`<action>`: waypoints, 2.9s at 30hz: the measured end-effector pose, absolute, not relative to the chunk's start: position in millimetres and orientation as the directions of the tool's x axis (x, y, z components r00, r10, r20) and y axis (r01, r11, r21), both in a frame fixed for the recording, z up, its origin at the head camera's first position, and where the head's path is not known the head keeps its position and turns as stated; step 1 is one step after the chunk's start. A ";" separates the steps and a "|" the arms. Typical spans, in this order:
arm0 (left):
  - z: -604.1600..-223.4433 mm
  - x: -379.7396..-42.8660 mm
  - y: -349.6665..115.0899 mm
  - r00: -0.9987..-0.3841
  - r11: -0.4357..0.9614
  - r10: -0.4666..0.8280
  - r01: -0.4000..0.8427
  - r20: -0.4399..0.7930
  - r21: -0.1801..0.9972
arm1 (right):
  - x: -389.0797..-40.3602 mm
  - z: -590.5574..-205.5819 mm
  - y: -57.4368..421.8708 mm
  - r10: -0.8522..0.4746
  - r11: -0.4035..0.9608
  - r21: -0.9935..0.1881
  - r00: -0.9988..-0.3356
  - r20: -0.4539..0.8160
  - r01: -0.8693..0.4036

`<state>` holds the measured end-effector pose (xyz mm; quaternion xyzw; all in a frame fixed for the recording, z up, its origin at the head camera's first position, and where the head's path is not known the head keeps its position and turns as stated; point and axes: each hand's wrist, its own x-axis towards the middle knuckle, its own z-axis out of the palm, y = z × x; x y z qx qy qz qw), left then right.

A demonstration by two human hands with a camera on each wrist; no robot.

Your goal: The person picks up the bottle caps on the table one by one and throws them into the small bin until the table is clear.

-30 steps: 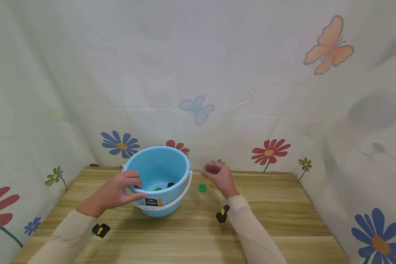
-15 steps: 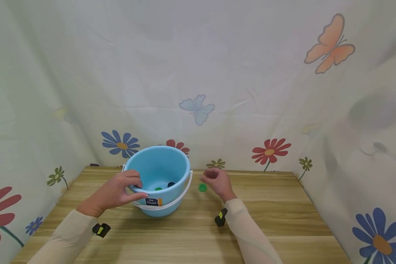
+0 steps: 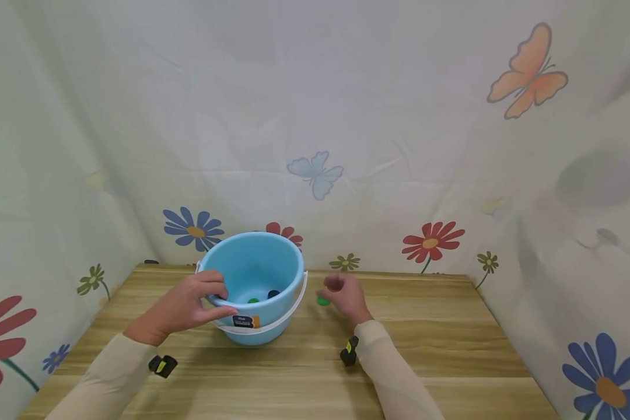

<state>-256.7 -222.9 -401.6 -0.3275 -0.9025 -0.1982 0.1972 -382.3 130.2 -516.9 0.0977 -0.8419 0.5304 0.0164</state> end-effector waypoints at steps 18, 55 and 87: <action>-402.1 -257.0 -223.0 -0.694 0.691 0.519 0.685 0.499 0.233 | -379.2 -518.1 123.6 -0.157 0.517 -0.840 -0.983 0.093 -0.162; -406.2 -256.1 -221.6 -0.713 0.701 0.498 0.666 0.493 0.255 | -383.9 -533.7 115.4 -0.164 0.670 -0.722 -0.983 0.080 -0.170; -405.1 -257.7 -220.6 -0.722 0.692 0.476 0.660 0.502 0.294 | -384.8 -534.2 121.5 -0.166 0.634 -0.750 -0.980 0.108 -0.190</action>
